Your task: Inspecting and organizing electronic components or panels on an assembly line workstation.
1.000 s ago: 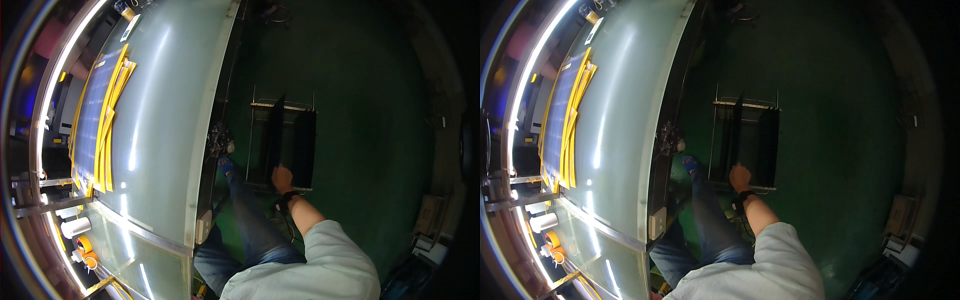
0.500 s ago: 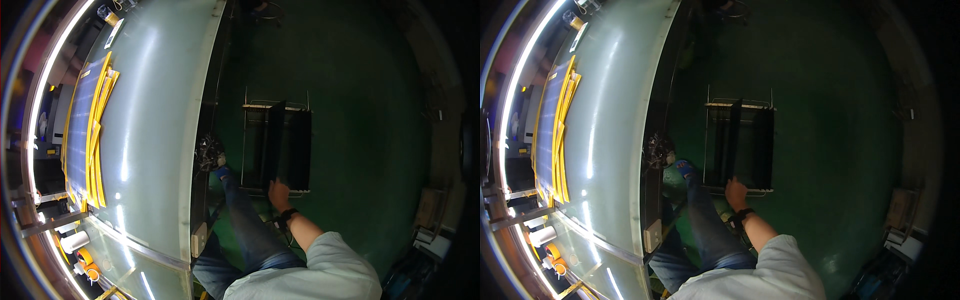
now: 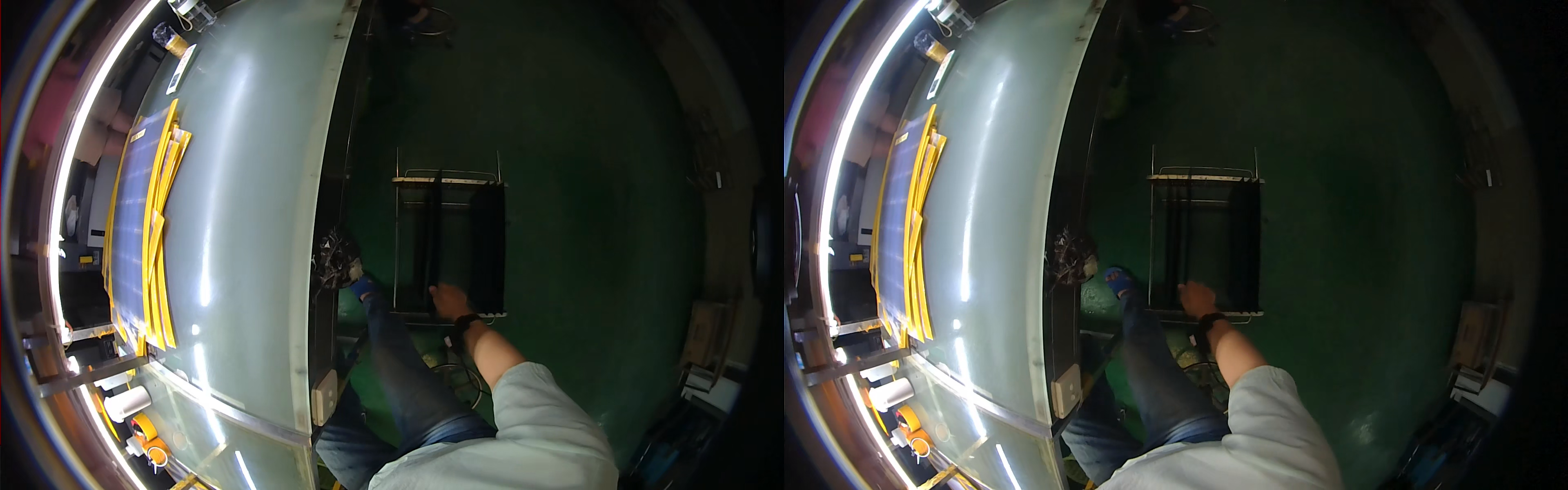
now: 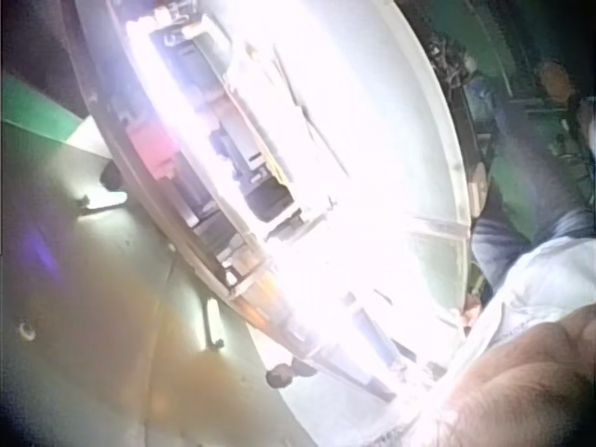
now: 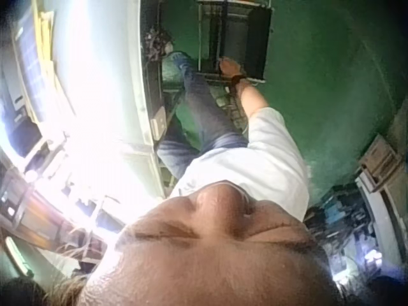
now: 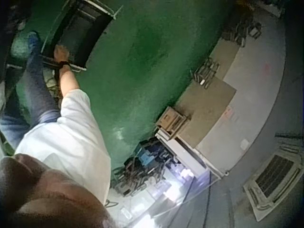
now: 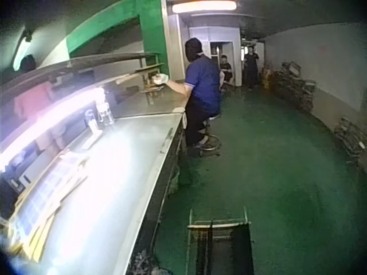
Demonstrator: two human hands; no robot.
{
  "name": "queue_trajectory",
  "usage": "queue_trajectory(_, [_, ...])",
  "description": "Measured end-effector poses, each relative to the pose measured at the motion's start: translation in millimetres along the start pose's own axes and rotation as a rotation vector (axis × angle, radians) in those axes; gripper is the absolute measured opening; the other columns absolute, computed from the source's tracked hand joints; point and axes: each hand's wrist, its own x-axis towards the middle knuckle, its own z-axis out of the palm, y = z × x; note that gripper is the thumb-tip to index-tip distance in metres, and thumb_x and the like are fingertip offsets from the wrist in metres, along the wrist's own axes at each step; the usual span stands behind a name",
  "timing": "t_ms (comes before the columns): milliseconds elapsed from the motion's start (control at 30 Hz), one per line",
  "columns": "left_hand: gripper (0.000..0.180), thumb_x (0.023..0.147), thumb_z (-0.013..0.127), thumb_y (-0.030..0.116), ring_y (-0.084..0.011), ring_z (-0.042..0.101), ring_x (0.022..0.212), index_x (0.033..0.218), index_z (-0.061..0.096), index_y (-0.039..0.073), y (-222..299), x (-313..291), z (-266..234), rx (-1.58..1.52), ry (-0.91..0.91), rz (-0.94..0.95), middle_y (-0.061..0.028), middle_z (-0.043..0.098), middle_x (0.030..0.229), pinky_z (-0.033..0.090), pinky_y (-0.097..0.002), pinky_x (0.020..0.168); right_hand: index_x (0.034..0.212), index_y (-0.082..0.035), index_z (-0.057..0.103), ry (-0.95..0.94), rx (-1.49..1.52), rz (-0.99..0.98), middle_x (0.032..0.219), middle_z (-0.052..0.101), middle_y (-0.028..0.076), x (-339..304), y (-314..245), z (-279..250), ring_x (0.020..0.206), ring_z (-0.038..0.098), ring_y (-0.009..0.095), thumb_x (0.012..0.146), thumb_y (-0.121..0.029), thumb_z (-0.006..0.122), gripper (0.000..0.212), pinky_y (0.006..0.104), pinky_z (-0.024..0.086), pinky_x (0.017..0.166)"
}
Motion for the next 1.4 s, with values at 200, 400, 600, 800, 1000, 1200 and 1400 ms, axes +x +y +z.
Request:
queue_trajectory(200, [0.064,0.072,0.064,0.059,-0.0198,0.058,0.094,0.109,0.058,0.007,0.4,0.8,30.6,0.03,0.012,-0.01,-0.0067,0.062,0.106,0.046,-0.0312,0.077,0.099,0.0,0.055,0.168,0.145,0.35,0.098,0.062,0.023,39.4,91.6,-11.1,0.095,0.058,0.04,0.091,-0.039,0.046,0.041,0.0469,0.046,0.081])
queue_trajectory(400, [0.064,0.073,0.063,0.06,-0.0198,0.057,0.095,0.109,0.058,0.007,-9.7,11.7,66.6,0.056,0.021,-0.018,-0.0066,0.061,0.107,0.046,-0.031,0.077,0.097,-0.004,0.063,-0.117,-0.18,0.445,0.098,0.065,0.019,58.9,183.5,24.2,0.092,0.064,0.034,0.084,-0.028,0.057,0.028,0.0437,0.052,0.078])
queue_trajectory(600, [0.064,0.074,0.062,0.061,-0.0197,0.057,0.096,0.11,0.058,0.008,-7.7,15.6,92.1,0.067,-0.018,-0.026,-0.0065,0.061,0.108,0.046,-0.0308,0.077,0.078,-0.007,0.071,-0.094,-0.36,0.471,0.086,0.068,0.016,63.0,165.0,16.8,0.084,0.067,0.031,0.081,-0.019,0.057,0.019,0.0404,0.055,0.07])
queue_trajectory(800, [0.065,0.075,0.061,0.062,-0.0197,0.057,0.096,0.11,0.058,0.008,-10.9,8.1,78.8,0.025,-0.111,-0.024,-0.0064,0.061,0.109,0.046,-0.0306,0.077,0.075,-0.001,0.068,0.053,-0.261,0.109,0.079,0.064,0.023,-20.9,124.5,-87.4,0.075,0.064,0.038,0.078,-0.015,0.056,0.019,0.047,0.052,0.068])
queue_trajectory(1000, [0.065,0.076,0.059,0.063,-0.0196,0.057,0.097,0.111,0.058,0.008,-9.2,-6.5,26.3,-0.028,-0.217,-0.01,-0.0063,0.06,0.11,0.046,-0.0304,0.078,0.069,0.002,0.06,0.369,0.045,0.044,0.074,0.06,0.026,-98.5,114.3,-183.1,0.076,0.06,0.042,0.081,-0.023,0.058,0.029,0.048,0.048,0.067])
queue_trajectory(1200, [0.066,0.076,0.058,0.064,-0.0196,0.057,0.098,0.112,0.057,0.009,-4.7,0.8,-82.4,-0.178,-0.236,0.05,-0.0062,0.06,0.111,0.045,-0.0302,0.078,0.066,-0.003,0.055,0.261,0.973,-0.161,0.052,0.051,0.002,-161.4,23.2,-286.7,0.039,0.049,0.012,0.085,-0.029,0.062,0.033,0.0251,0.038,0.038])
queue_trajectory(1400, [0.08,0.068,0.06,0.071,-0.0237,0.056,0.097,0.109,0.053,0.002,1.9,-49.8,-96.4,-0.092,-0.177,-0.058,-0.0101,0.06,0.105,0.043,-0.0327,0.077,0.066,-0.007,0.05,-0.07,1.352,-0.436,0.054,0.048,0.002,-215.8,-79.4,-301.1,0.045,0.049,0.01,0.08,-0.021,0.069,0.028,0.0259,0.042,0.045])
